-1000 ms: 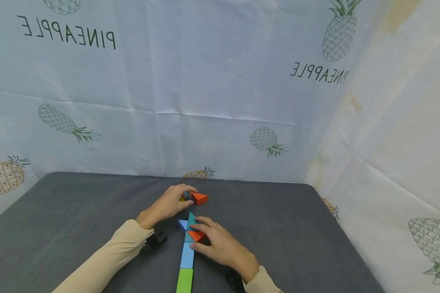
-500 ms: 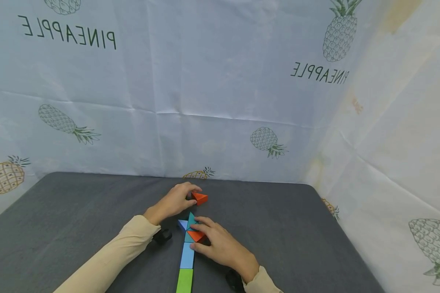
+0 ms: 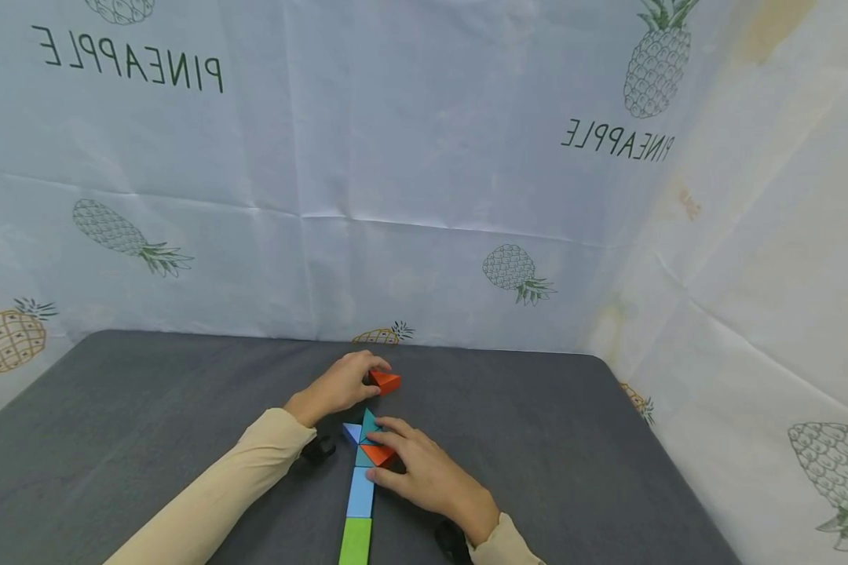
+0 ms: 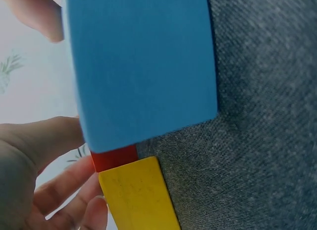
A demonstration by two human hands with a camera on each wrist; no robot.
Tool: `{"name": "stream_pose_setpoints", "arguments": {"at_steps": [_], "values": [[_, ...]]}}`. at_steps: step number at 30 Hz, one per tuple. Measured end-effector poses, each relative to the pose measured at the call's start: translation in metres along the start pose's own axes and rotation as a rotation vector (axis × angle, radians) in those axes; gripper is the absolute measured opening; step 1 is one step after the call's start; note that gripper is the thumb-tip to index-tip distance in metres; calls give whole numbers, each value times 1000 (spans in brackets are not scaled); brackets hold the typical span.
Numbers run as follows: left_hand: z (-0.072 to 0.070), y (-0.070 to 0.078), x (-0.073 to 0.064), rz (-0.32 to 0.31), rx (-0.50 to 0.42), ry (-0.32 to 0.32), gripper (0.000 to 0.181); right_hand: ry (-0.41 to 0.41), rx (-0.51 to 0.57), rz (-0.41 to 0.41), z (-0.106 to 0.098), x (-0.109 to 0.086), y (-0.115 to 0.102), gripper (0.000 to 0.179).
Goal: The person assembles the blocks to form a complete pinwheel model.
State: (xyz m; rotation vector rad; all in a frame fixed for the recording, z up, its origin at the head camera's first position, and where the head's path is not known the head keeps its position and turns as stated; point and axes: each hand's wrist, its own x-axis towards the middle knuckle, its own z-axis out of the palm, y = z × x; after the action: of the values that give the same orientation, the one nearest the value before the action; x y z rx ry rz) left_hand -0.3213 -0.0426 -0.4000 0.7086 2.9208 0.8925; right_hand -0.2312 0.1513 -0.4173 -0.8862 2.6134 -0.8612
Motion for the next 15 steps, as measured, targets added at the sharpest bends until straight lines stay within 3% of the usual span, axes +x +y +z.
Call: {"name": "stream_pose_setpoints", "arguments": {"at_steps": [7, 15], "values": [[2, -1, 3, 6, 82, -3, 31, 1, 0, 5, 0, 0, 0, 59], [6, -3, 5, 8, 106, 12, 30, 2, 0, 3, 0, 0, -1, 59]]}}
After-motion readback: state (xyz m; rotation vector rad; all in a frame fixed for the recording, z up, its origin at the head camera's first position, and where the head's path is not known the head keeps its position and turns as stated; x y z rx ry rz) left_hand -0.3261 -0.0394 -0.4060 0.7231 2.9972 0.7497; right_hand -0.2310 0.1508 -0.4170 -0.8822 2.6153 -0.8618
